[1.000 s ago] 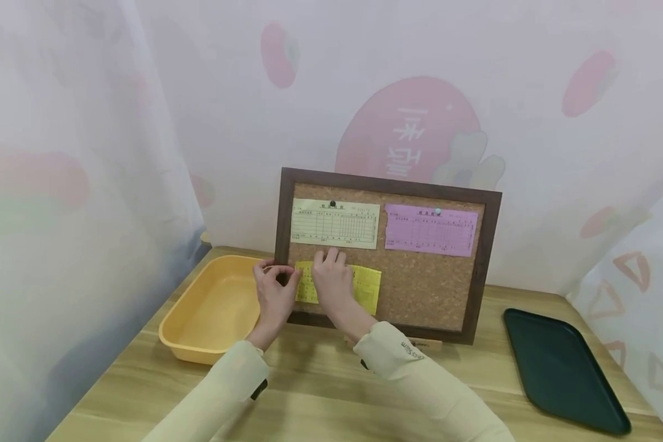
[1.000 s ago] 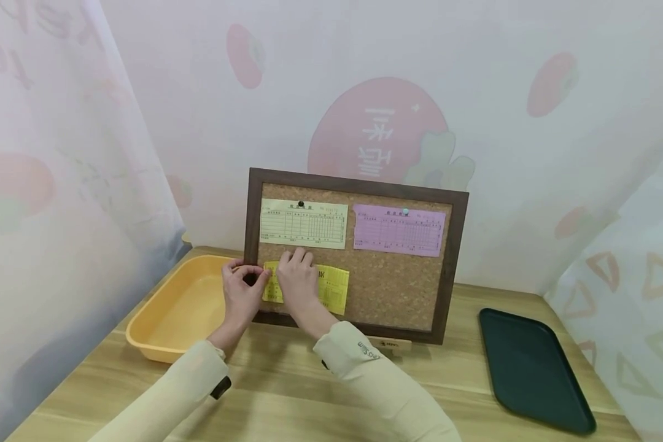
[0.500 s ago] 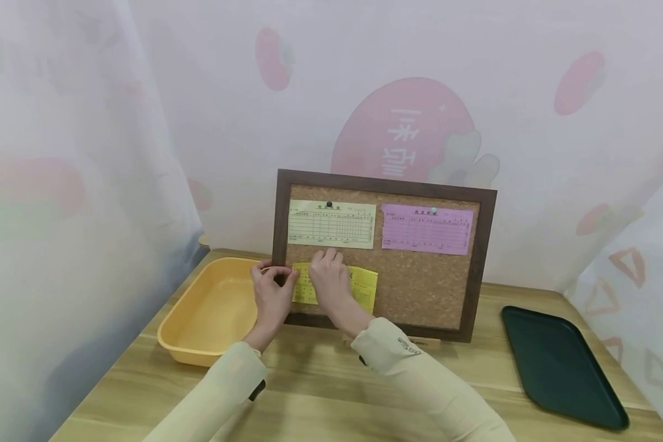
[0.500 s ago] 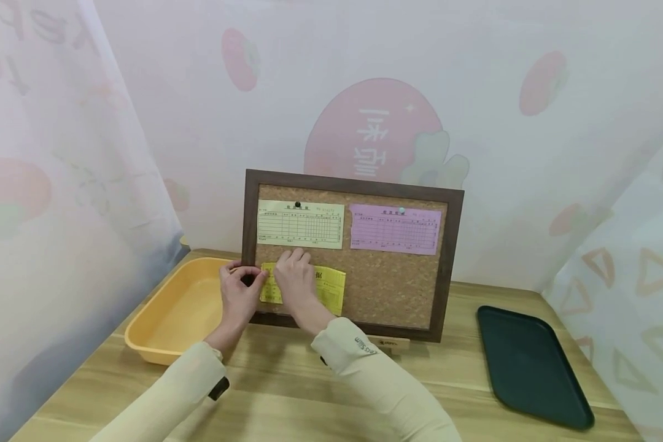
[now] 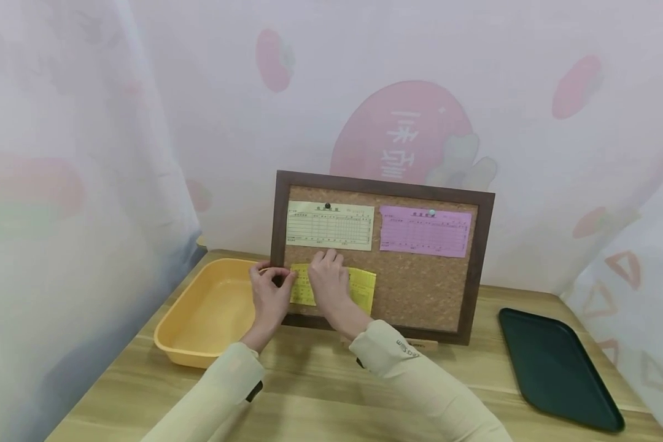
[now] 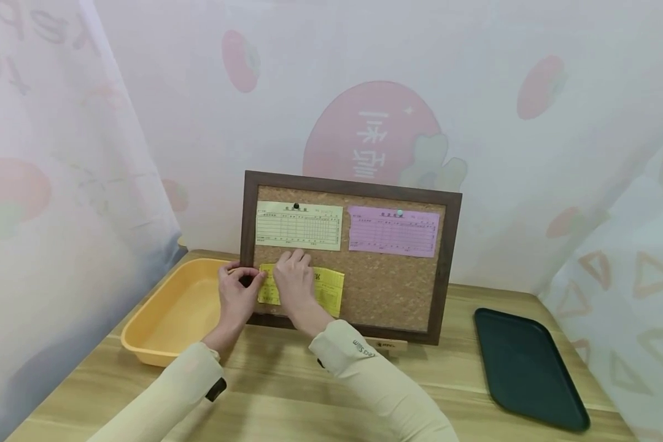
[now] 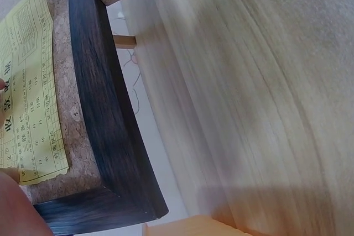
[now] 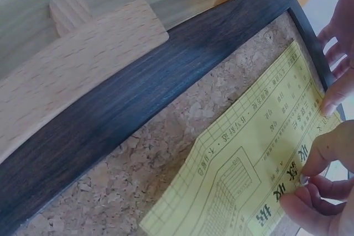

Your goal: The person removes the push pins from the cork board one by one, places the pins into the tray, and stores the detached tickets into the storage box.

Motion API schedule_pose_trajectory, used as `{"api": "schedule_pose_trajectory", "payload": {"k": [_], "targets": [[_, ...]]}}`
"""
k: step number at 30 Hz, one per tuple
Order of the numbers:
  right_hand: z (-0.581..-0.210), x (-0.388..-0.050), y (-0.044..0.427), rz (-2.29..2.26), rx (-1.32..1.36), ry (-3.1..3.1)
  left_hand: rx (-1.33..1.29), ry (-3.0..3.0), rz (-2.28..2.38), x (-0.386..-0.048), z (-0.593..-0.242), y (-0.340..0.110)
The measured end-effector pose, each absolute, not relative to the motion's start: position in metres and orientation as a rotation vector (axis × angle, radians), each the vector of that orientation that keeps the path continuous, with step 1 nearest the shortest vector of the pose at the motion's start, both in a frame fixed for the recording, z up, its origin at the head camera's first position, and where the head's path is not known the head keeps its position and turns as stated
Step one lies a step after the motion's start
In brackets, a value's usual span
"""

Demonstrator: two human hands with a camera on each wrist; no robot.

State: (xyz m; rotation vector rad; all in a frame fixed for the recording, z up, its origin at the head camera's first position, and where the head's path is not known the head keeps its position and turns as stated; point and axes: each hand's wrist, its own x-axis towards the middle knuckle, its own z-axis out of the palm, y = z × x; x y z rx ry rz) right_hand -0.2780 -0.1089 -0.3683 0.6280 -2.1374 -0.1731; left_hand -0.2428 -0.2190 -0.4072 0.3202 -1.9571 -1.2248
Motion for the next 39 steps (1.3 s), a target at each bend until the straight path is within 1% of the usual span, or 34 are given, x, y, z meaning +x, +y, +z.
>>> {"api": "schedule_pose_trajectory", "payload": {"k": [10, 29, 39], "targets": [[-0.369, -0.278, -0.11, -0.154, 0.625, -2.148, 0.306, -1.963, -1.233, -0.242, -0.407, -0.22], [-0.368, -0.282, -0.102, -0.188, 0.745, -2.089, 0.318, -1.983, -1.222, -0.242, -0.406, -0.222], [-0.369, -0.286, -0.098, -0.129, 0.81, -2.058, 0.298, -1.998, -1.231, -0.241, -0.404, -0.222]]}}
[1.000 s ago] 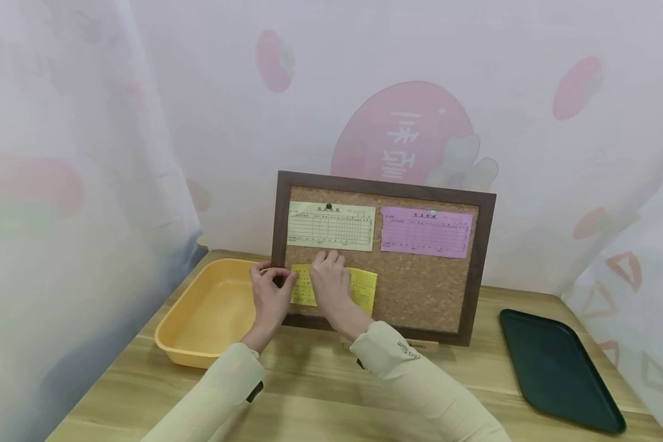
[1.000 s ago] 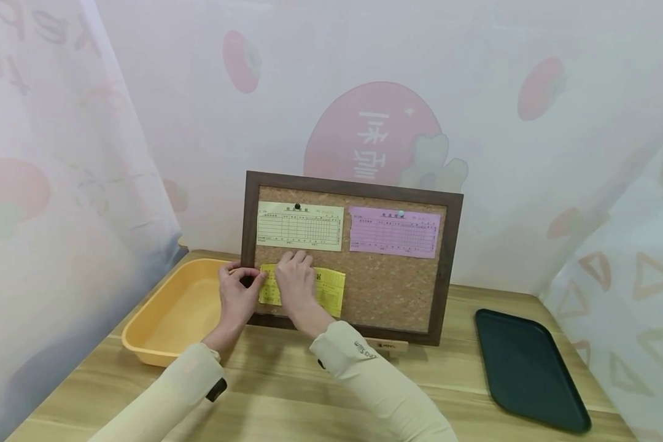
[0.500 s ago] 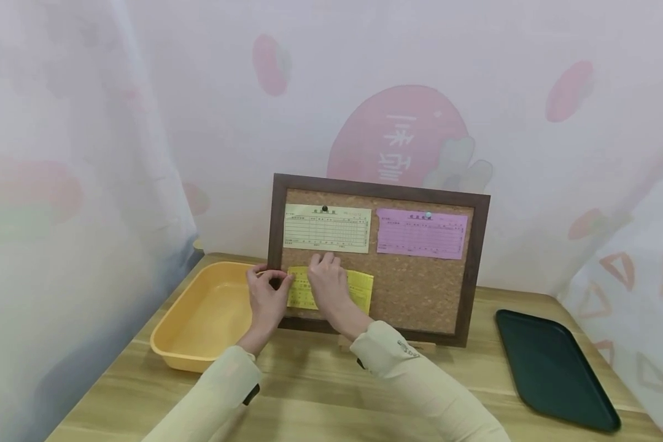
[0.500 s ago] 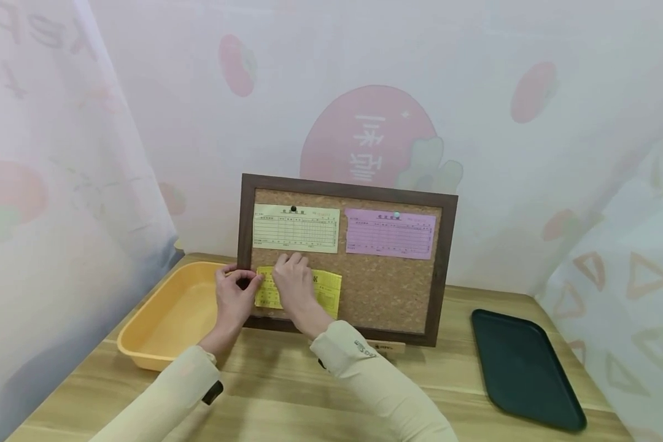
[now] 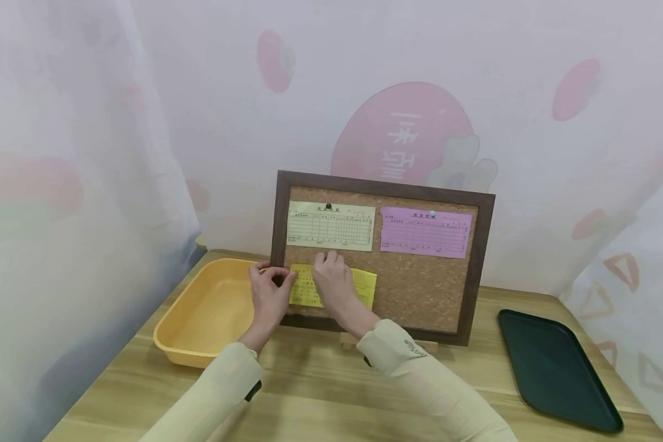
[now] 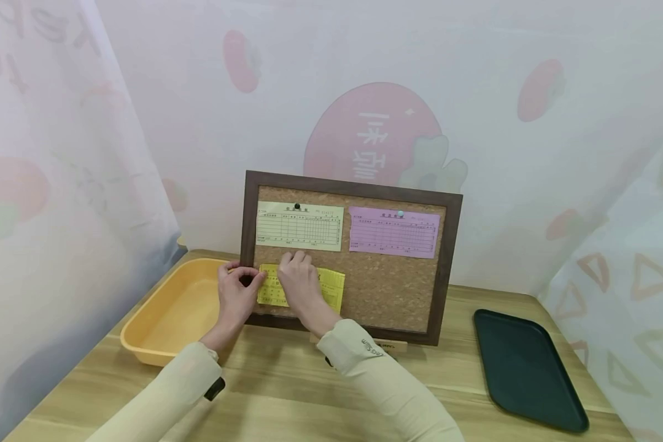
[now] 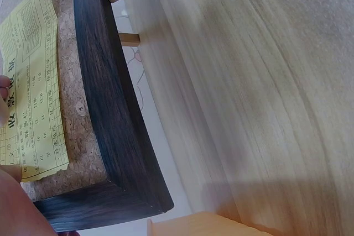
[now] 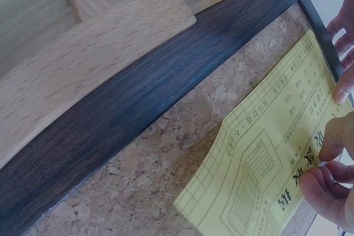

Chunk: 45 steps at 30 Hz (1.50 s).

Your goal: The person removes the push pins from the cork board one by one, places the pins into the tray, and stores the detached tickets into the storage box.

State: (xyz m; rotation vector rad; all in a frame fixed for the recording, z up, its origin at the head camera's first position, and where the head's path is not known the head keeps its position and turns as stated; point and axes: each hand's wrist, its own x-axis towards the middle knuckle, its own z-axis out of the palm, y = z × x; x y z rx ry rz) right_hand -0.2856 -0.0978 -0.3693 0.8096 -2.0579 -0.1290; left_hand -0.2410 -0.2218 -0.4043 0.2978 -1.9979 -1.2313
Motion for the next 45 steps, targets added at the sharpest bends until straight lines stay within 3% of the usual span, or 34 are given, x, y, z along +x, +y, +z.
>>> {"api": "schedule_pose_trajectory", "payload": {"k": [45], "targets": [[-0.378, -0.302, -0.061, 0.376, 0.982, -1.873, 0.278, -1.951, -1.185, -0.24, -0.406, -0.226]]}}
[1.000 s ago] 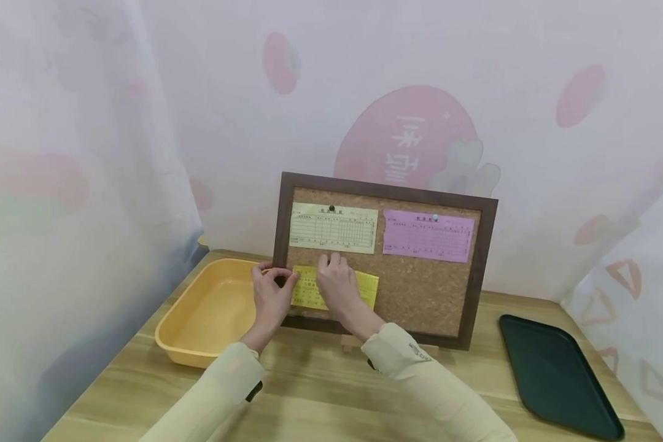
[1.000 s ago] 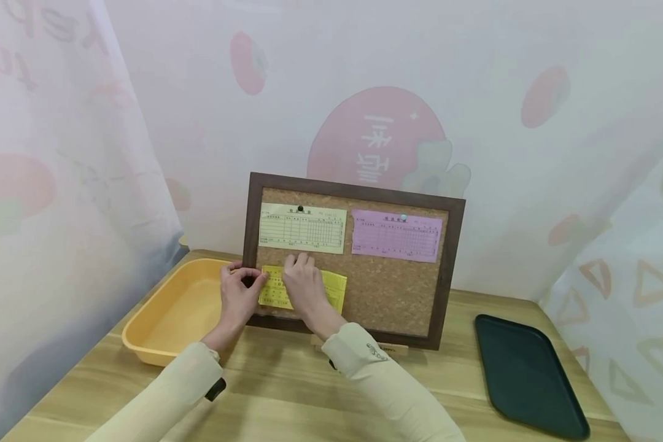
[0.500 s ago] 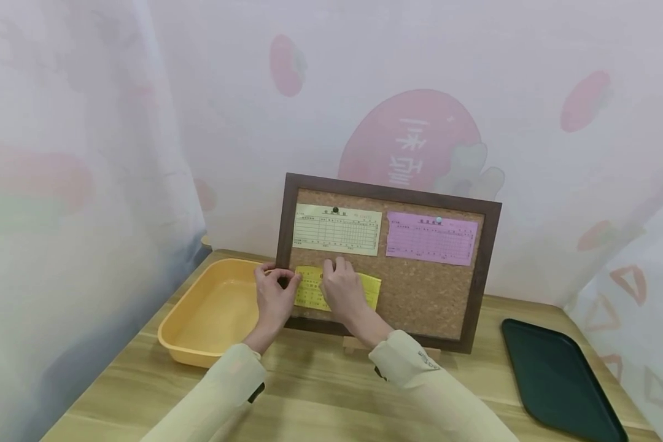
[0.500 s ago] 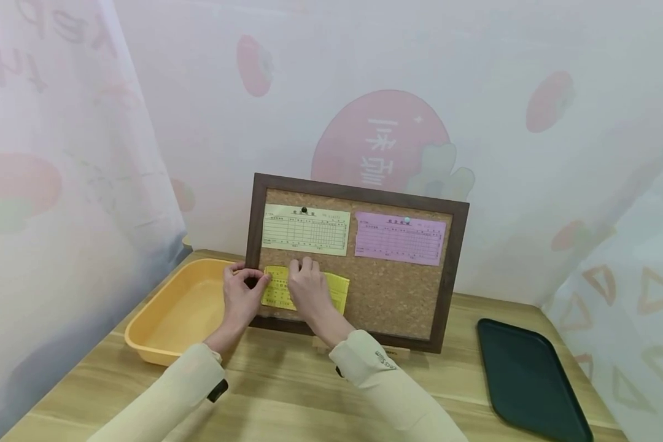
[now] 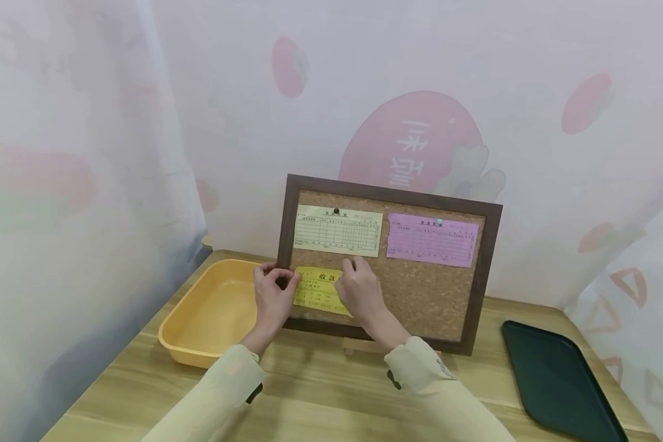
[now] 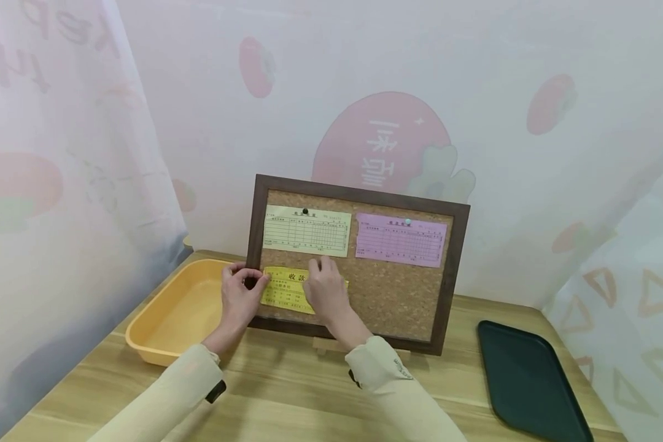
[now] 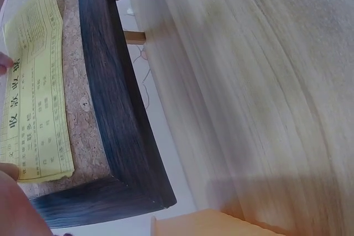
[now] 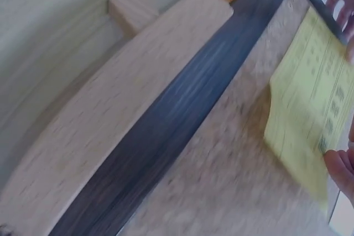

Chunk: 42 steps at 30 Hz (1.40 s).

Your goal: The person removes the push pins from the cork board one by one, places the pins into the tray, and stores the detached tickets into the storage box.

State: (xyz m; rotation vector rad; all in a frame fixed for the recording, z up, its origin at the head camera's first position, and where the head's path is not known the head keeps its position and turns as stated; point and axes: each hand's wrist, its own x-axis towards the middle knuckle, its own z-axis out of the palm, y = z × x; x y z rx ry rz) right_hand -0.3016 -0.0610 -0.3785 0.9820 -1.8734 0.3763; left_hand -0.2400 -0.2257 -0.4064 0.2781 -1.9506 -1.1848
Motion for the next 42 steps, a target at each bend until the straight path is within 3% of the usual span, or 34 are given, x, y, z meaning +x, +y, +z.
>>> {"api": "schedule_pose_trajectory", "payload": {"k": [12, 26, 34, 42], "targets": [[-0.378, -0.315, -0.015, 0.546, 0.992, -1.876, 0.223, -1.816, -1.163, -0.227, -0.392, -0.226], [-0.386, -0.326, 0.072, 0.56, 0.963, -1.862, 0.566, -1.739, -1.267, -0.198, -0.386, -0.292], [-0.395, -0.332, 0.128, 0.604, 0.822, -1.884, 0.666, -2.02, -1.185, -0.173, -0.379, -0.324], [-0.424, -0.336, 0.202, 0.624, 0.604, -2.021, 0.68, -2.368, -1.244, -0.156, -0.394, -0.347]]}}
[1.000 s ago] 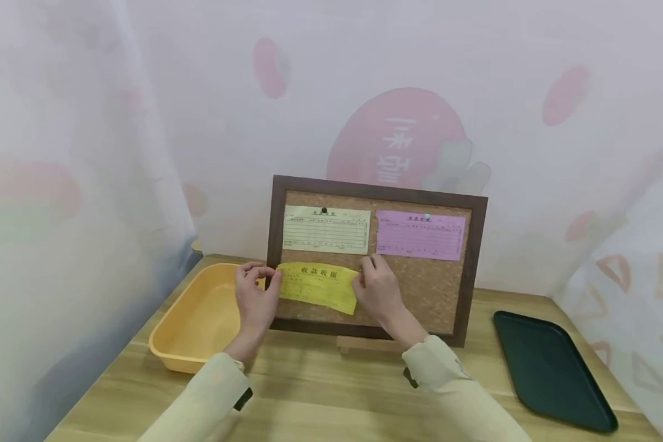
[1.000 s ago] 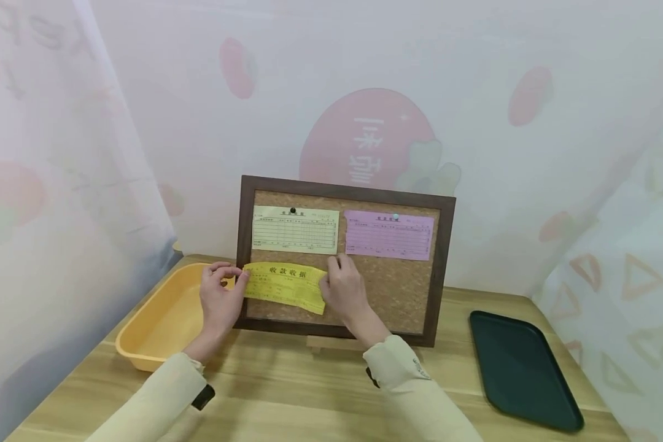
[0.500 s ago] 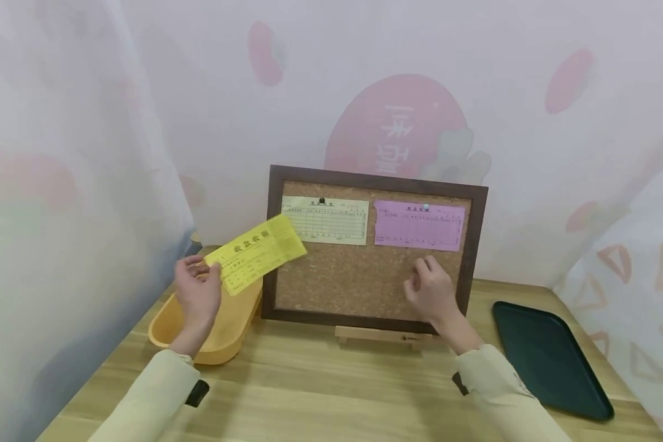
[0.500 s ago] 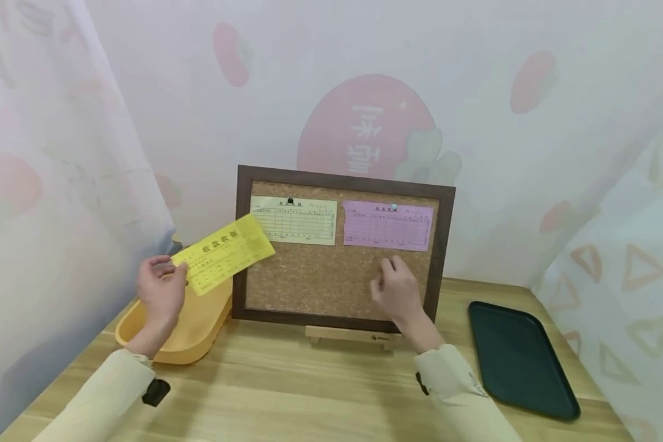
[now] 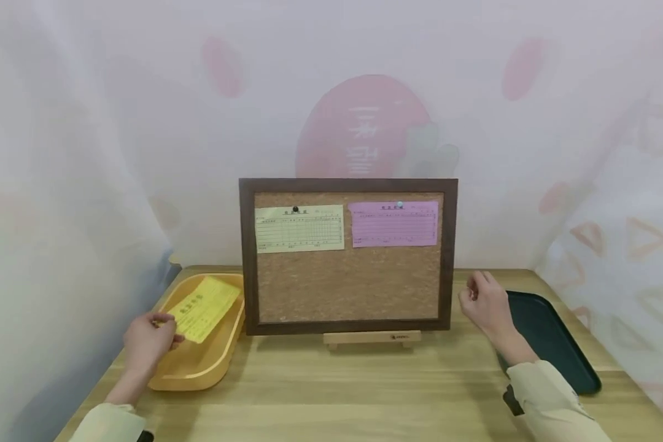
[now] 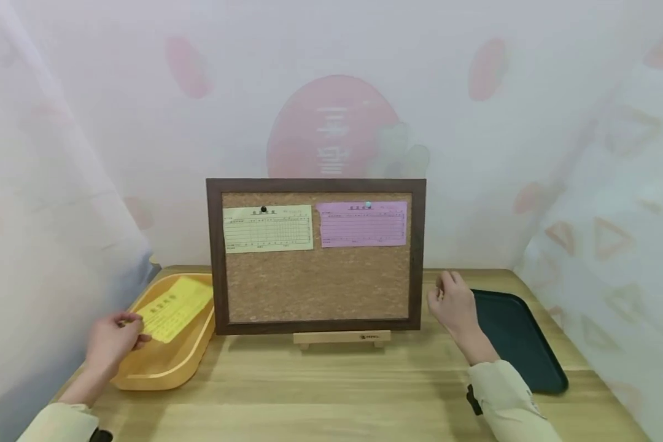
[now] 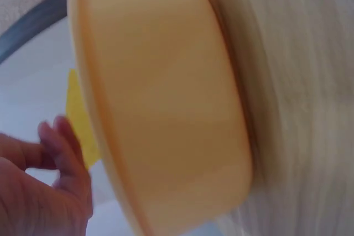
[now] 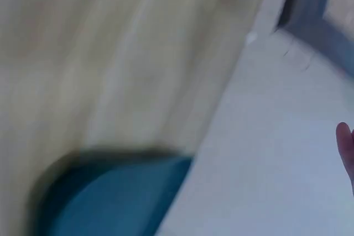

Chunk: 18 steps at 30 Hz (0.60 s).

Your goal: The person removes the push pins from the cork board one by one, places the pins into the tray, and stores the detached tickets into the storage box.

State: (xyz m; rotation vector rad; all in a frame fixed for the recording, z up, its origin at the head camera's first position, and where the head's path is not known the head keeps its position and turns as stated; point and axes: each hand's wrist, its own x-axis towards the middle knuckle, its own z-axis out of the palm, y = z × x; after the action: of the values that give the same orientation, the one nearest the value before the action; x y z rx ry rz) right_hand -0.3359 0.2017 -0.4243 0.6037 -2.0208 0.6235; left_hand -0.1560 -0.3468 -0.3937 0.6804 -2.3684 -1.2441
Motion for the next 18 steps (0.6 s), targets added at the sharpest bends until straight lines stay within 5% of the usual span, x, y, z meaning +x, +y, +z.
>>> {"api": "schedule_pose_trajectory", "payload": {"k": [18], "targets": [[-0.467, -0.344, 0.294, 0.387, 0.37, -2.782, 0.422, -2.994, -0.943, -0.169, -0.406, -0.369]]}}
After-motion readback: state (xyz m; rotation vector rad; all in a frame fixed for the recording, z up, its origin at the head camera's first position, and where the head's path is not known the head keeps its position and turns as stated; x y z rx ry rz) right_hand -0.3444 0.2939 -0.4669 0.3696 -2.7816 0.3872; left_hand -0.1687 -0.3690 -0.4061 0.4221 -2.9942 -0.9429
